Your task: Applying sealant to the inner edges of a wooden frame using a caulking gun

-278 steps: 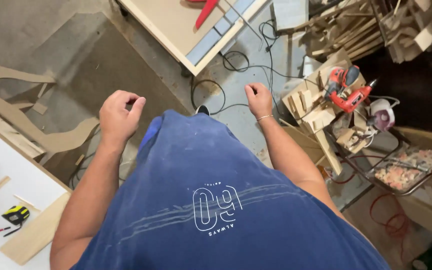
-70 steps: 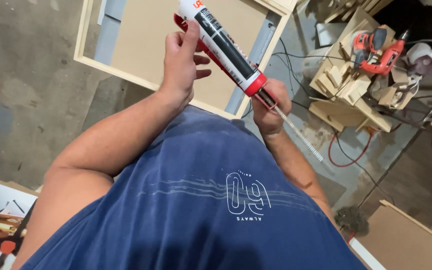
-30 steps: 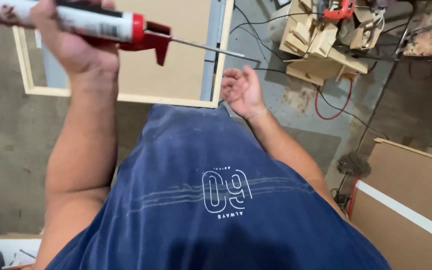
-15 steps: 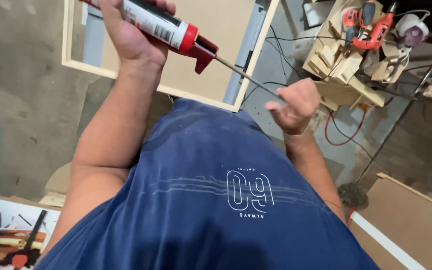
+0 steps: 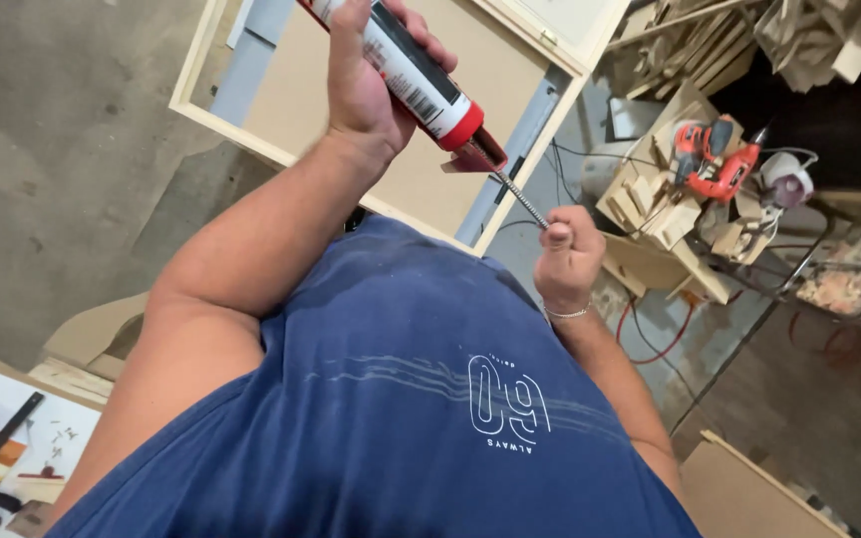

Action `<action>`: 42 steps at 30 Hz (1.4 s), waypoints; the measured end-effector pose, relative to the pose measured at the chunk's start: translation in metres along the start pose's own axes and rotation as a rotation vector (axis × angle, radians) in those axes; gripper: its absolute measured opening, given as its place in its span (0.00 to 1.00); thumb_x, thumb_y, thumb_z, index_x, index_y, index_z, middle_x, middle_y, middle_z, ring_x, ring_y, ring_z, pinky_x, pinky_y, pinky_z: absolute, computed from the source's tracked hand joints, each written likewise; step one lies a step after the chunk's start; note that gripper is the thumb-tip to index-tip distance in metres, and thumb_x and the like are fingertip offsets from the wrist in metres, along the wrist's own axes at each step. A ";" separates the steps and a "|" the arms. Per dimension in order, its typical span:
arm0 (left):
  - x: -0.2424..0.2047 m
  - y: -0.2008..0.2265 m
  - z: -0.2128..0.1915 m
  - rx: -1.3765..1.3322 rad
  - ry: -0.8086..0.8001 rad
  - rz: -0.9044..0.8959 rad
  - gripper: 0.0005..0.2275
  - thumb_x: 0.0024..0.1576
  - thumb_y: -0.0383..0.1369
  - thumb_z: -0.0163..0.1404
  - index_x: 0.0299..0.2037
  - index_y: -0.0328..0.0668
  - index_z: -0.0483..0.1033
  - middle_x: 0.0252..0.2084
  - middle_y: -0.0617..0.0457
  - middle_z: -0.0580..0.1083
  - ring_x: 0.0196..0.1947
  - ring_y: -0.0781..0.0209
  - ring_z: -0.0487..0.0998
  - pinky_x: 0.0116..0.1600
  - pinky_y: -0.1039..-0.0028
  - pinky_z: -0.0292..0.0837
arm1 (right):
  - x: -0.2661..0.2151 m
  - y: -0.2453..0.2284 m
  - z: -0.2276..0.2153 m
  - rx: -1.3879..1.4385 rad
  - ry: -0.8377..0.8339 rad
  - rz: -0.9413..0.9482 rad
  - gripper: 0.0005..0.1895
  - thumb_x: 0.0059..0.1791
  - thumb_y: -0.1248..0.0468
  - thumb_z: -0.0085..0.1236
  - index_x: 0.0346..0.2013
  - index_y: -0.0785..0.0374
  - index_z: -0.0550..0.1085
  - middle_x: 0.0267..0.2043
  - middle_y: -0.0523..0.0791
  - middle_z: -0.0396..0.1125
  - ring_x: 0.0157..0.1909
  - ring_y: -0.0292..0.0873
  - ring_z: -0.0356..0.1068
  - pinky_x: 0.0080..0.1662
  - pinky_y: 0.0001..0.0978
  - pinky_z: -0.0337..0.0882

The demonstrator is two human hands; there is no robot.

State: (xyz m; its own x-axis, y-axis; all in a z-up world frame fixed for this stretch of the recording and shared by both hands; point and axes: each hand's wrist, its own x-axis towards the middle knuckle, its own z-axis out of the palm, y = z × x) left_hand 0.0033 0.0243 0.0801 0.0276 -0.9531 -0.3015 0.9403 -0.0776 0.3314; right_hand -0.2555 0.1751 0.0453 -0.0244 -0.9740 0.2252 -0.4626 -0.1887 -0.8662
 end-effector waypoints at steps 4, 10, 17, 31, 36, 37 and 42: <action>-0.005 0.003 0.003 -0.002 -0.020 0.032 0.15 0.46 0.44 0.60 0.29 0.42 0.71 0.24 0.51 0.74 0.25 0.55 0.77 0.38 0.60 0.79 | 0.009 -0.003 -0.002 0.115 -0.005 0.088 0.30 0.58 0.38 0.42 0.30 0.62 0.68 0.21 0.40 0.50 0.22 0.34 0.49 0.26 0.27 0.49; -0.011 -0.001 0.008 0.043 0.022 -0.034 0.15 0.46 0.44 0.60 0.30 0.43 0.71 0.22 0.50 0.74 0.22 0.55 0.77 0.34 0.60 0.78 | 0.008 -0.013 0.005 -0.216 -0.230 0.013 0.19 0.58 0.51 0.47 0.32 0.61 0.71 0.24 0.41 0.59 0.26 0.39 0.56 0.32 0.34 0.57; -0.013 0.000 0.006 0.069 0.058 -0.021 0.13 0.48 0.41 0.58 0.29 0.43 0.71 0.22 0.50 0.74 0.22 0.54 0.77 0.35 0.60 0.78 | 0.012 0.013 0.001 -0.188 -0.303 0.012 0.26 0.57 0.42 0.42 0.34 0.60 0.73 0.25 0.40 0.61 0.26 0.38 0.59 0.32 0.33 0.60; -0.004 0.002 0.003 0.091 0.239 0.011 0.09 0.45 0.35 0.56 0.24 0.39 0.72 0.21 0.49 0.74 0.22 0.53 0.77 0.34 0.60 0.79 | 0.045 -0.029 -0.007 -0.802 -0.116 -0.612 0.26 0.60 0.46 0.42 0.38 0.57 0.84 0.18 0.36 0.55 0.23 0.35 0.50 0.29 0.29 0.49; 0.009 -0.001 -0.001 0.004 0.235 0.057 0.11 0.46 0.38 0.55 0.27 0.38 0.71 0.22 0.47 0.73 0.22 0.48 0.76 0.33 0.57 0.77 | 0.050 -0.043 -0.013 -0.004 -0.129 0.321 0.35 0.54 0.41 0.47 0.66 0.63 0.61 0.33 0.36 0.61 0.29 0.29 0.60 0.29 0.14 0.67; 0.007 -0.003 -0.002 0.002 0.238 0.057 0.11 0.46 0.38 0.55 0.27 0.38 0.71 0.22 0.47 0.73 0.22 0.48 0.76 0.33 0.57 0.77 | 0.049 -0.031 -0.014 -0.006 -0.132 0.322 0.35 0.54 0.41 0.47 0.66 0.63 0.61 0.33 0.36 0.61 0.29 0.29 0.60 0.29 0.14 0.67; 0.004 -0.003 -0.001 -0.029 0.207 0.040 0.13 0.47 0.42 0.57 0.28 0.40 0.73 0.23 0.49 0.75 0.23 0.52 0.77 0.36 0.59 0.80 | 0.042 0.000 -0.006 1.020 -0.217 0.376 0.26 0.56 0.40 0.49 0.46 0.58 0.80 0.43 0.44 0.73 0.37 0.38 0.71 0.34 0.30 0.74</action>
State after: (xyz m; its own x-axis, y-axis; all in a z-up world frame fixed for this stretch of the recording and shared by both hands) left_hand 0.0005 0.0214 0.0774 0.1318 -0.8746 -0.4666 0.9462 -0.0294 0.3223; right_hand -0.2625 0.1346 0.0573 0.1923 -0.9733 -0.1253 0.4910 0.2060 -0.8465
